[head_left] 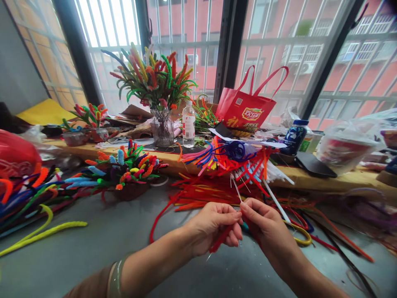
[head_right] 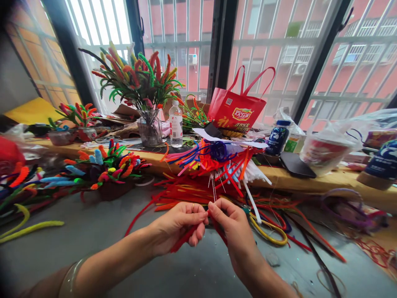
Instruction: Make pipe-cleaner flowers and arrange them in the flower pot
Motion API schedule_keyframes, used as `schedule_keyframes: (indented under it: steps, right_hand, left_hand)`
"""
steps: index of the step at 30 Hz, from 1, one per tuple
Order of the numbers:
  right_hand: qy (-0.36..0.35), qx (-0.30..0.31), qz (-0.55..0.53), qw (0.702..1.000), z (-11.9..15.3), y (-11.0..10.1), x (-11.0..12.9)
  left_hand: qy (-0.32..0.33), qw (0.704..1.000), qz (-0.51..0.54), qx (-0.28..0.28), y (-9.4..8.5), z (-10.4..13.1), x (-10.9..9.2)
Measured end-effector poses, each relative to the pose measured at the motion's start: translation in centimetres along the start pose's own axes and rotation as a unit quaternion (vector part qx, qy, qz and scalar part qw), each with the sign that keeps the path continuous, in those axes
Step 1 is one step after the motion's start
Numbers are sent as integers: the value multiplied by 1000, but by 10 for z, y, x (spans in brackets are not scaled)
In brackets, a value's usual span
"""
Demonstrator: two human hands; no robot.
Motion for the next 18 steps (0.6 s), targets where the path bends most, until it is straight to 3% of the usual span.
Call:
schedule_keyframes:
  steps: [4, 10, 14, 18]
  right_hand:
    - [-3, -8, -22, 1000, -3, -4, 0]
    - [-24, -77, -28, 996, -12, -33, 14]
    - [-39, -48, 38, 997, -11, -32, 20]
    - [-17, 18, 100, 995, -4, -12, 16]
  left_hand:
    - [-4, 1000, 4, -2, 0, 0, 2]
    - [-42, 999, -12, 17, 3, 6, 10]
    - [-55, 998, -21, 35, 5, 8, 5]
    - [-20, 1000, -9, -23, 0, 7, -3]
Point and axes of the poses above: each hand's wrist, its own z-axis away from the middle knuckle, its own y-axis out of the palm, x = y × z, the point moved 6 cm from there along -z, towards the middle knuckle, and after that the axes turned 6 degrees about x, right-handed, at the moved point
